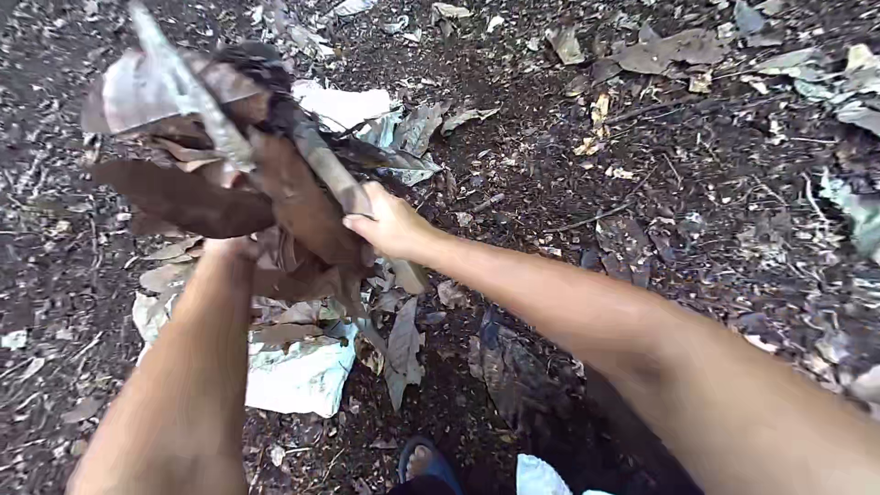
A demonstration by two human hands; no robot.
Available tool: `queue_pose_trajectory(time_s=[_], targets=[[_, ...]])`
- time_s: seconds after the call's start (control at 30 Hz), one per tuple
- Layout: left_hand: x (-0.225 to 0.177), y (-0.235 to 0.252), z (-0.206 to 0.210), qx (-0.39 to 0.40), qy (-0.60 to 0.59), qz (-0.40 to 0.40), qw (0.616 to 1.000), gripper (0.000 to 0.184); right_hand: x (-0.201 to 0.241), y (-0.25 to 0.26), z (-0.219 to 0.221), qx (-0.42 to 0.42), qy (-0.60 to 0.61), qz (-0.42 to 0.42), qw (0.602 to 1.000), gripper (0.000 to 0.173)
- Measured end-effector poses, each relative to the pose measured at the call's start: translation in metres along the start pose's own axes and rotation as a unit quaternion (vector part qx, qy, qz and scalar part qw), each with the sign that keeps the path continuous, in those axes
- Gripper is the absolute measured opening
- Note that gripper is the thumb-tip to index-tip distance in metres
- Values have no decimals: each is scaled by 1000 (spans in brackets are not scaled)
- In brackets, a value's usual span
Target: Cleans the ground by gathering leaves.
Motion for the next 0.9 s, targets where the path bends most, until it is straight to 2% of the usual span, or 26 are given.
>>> queue_pose_trajectory(time_s=[0.07,0.13,0.17,0.23,0.27,0.3,0.37,0.43,0.47,0.53,0.6,0.67,0.7,0.77,0.83,0.87,0.9], targets=[[17,30,-61,-52,105,-58,991,46,11,24,23,-26,-73,-1,997,52],[38,41,-120,-146,175,-102,968,59,2,35,44,-31,-127,7,991,60],[39,37,-136,-178,199,-87,960,61,-6,37,53,-22,-150,18,988,62],[22,17,-145,-209,222,-1,952,64,-21,37,67,0,-163,43,986,65],[13,10,-143,-204,246,63,946,68,-26,37,69,3,-153,52,987,66],[4,2,-131,-165,302,140,928,69,-31,37,67,-1,-134,55,989,66],[1,-16,-84,-42,460,256,850,67,-36,31,63,-21,-64,40,997,64],[33,-4,-54,40,570,267,776,71,-36,18,53,-40,26,22,999,63],[59,14,-56,59,605,227,761,75,-38,8,46,-48,72,25,996,64],[107,58,-78,89,626,114,766,82,-54,-21,21,-78,175,44,981,67],[139,91,-106,104,610,48,784,89,-85,-58,-16,-129,247,78,957,69],[147,99,-125,77,584,50,807,89,-132,-104,-62,-205,274,136,930,67],[138,91,-128,46,574,73,815,84,-159,-128,-85,-252,282,177,909,64],[106,50,-115,3,544,170,822,67,-216,-171,-129,-345,321,249,846,55],[83,-20,-86,46,461,274,843,52,-268,-206,-148,-427,376,292,769,45],[85,-59,-71,97,409,267,867,47,-289,-220,-143,-445,391,308,744,42],[100,-95,-56,145,346,213,902,42,-306,-231,-127,-446,396,325,734,41]])
Point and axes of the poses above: each hand's wrist, its own y-axis towards the middle knuckle, its own z-axis out of the palm, x = y × z, the point moved 7 cm from there along y, towards the middle knuckle, and after that the axes turned 5 degrees about -y, right-handed, at the moved point
